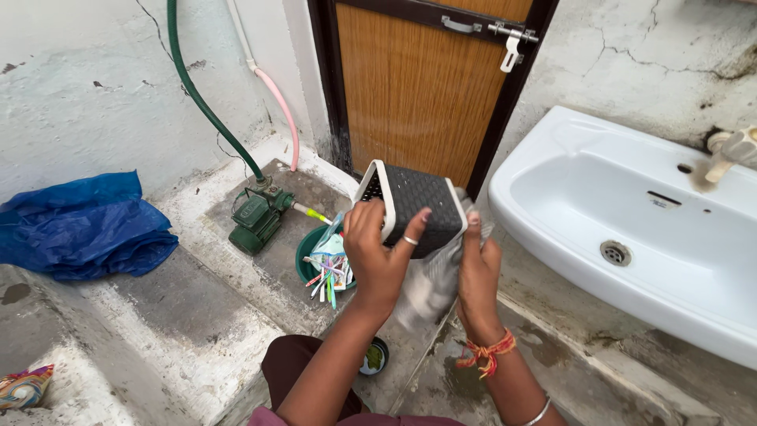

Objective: The person scrubs a white bathroom sink with a cloth, then wipes a black toothbrush holder and several toothbrushes. The person places the holder and toothbrushes on the sink after cleaning.

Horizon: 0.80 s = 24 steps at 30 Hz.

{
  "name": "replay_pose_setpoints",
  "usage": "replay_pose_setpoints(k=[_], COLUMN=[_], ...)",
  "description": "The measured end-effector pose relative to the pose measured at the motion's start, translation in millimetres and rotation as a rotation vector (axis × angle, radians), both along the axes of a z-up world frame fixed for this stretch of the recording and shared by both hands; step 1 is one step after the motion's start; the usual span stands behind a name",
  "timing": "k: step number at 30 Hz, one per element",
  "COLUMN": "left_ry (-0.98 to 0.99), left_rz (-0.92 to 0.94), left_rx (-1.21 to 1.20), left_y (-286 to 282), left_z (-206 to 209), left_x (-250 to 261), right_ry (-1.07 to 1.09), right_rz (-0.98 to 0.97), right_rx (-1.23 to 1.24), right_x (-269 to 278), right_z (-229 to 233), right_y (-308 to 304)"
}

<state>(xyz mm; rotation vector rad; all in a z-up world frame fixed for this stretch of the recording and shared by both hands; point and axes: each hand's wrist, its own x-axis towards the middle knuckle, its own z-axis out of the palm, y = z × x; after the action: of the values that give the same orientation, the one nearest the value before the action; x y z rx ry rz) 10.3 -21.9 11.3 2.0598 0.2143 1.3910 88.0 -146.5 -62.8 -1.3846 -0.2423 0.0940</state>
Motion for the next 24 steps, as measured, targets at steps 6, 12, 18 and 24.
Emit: replay_pose_setpoints(k=[6,12,18,24], left_ry=[0.072,0.076,-0.022,-0.099], left_rz=[-0.015,-0.079,-0.182,-0.158], left_rx=[0.021,-0.031,0.427,0.416], left_y=[32,16,-7,13], left_z=[-9,-5,4,10], left_x=[0,1,-16,-11], right_ry=[-0.032,-0.911,-0.265,-0.158], right_rz=[-0.074,0.059,0.25,0.038], right_rx=[-0.094,-0.182,-0.236,-0.476], right_x=[21,-32,23,8], right_z=[23,71,63,45], right_y=[-35,-8,5,14])
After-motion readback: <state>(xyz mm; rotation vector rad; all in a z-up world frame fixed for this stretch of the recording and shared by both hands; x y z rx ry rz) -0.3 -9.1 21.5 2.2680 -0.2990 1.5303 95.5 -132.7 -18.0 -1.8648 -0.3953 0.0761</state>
